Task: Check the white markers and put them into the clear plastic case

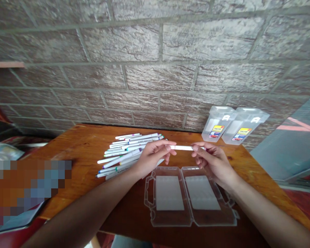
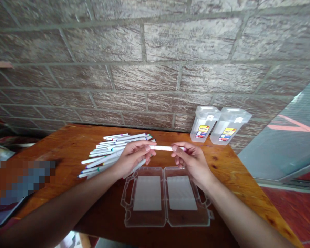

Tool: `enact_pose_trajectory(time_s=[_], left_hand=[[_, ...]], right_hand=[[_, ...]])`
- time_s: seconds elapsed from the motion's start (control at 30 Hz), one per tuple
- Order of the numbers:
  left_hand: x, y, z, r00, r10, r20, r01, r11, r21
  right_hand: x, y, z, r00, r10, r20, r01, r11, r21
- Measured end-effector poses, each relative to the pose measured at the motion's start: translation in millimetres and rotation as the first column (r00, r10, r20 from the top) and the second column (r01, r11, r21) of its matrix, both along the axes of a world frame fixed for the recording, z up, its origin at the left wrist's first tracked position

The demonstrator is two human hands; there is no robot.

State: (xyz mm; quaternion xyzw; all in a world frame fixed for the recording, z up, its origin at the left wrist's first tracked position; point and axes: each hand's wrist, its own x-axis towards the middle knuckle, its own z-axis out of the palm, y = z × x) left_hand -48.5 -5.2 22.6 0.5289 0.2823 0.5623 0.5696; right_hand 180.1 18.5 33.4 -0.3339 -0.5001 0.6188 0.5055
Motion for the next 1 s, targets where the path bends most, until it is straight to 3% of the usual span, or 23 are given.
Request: enact_pose_trajectory(time_s=[0.17, 0.5, 1.0], left_hand=[[-6, 2, 2.4, 0.991, -0.058, 0.122, 0.068, 0.994, -0.085], [-13, 5, 7.3, 0.959, -0.077, 0.271, 0.123, 0.980, -0.155], [-12, 1, 9.2, 0.965, -0.140, 0.221, 0.166, 0.981, -0.099]], right_hand=[[1, 2, 9.0, 0.993, -0.014, -0.121, 0.004, 0.996, -0.089], [2, 4, 9.3, 0.991, -0.008, -0.132, 0.000, 0.998, -0.062], [7, 9, 4.9, 0.992, -0.021, -0.121, 0.011, 0.996, -0.085]])
